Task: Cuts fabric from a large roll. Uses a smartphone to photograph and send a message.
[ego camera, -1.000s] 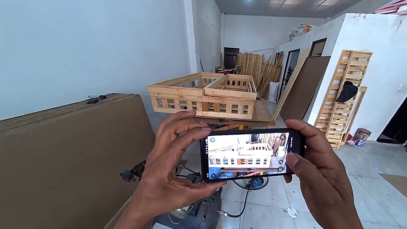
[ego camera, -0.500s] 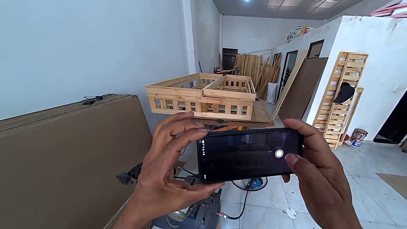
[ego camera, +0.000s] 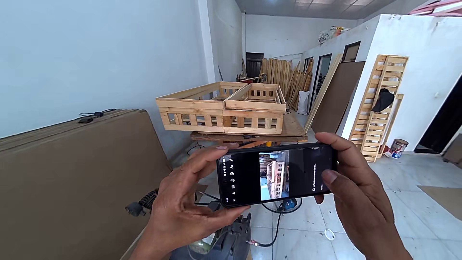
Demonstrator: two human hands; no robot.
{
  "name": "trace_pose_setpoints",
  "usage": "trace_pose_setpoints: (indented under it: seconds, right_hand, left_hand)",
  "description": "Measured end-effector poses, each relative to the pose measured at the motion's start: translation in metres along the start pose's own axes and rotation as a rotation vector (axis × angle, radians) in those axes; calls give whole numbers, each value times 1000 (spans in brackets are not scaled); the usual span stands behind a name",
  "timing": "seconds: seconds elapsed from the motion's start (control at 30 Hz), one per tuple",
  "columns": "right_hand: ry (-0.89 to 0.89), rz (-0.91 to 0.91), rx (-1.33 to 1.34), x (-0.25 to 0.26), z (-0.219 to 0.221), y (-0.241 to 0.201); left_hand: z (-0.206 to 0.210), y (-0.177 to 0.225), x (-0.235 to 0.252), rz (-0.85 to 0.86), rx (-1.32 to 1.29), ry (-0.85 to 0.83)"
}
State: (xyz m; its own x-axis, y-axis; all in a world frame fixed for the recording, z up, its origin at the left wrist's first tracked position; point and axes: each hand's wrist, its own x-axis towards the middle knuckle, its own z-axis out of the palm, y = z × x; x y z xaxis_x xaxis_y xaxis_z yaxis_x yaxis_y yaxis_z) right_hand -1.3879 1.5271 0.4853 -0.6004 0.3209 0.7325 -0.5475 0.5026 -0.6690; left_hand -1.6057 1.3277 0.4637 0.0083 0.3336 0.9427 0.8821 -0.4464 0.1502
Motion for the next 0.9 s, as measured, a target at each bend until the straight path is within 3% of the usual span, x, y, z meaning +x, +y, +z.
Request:
trace_pose_setpoints:
  seconds: [0.13, 0.27, 0.43, 0.53, 0.6, 0.73, 0.9]
  right_hand:
    - [2, 32, -8, -3, -3, 4]
    - [-24, 138, 136, -31, -15, 15]
    - [110, 423, 361, -120, -13, 25]
    - [278, 508, 517, -174, -1, 31]
    - [448, 508, 550, -208, -1, 31]
    - [687, 478, 492, -263, -20, 11]
    - [773, 444, 408, -318, -57, -27]
  left_hand:
    - [6, -8, -6, -33, -63, 3]
    - [24, -20, -14, -177, -422, -72]
    - [101, -32, -42, -455, -907, -122]
    - [167, -11, -68, -766, -1083, -192]
    - [203, 11, -88, -859, -1153, -314]
    - [249, 59, -112, -848, -1550, -692]
    - [306, 110, -115, -812, -1855, -900]
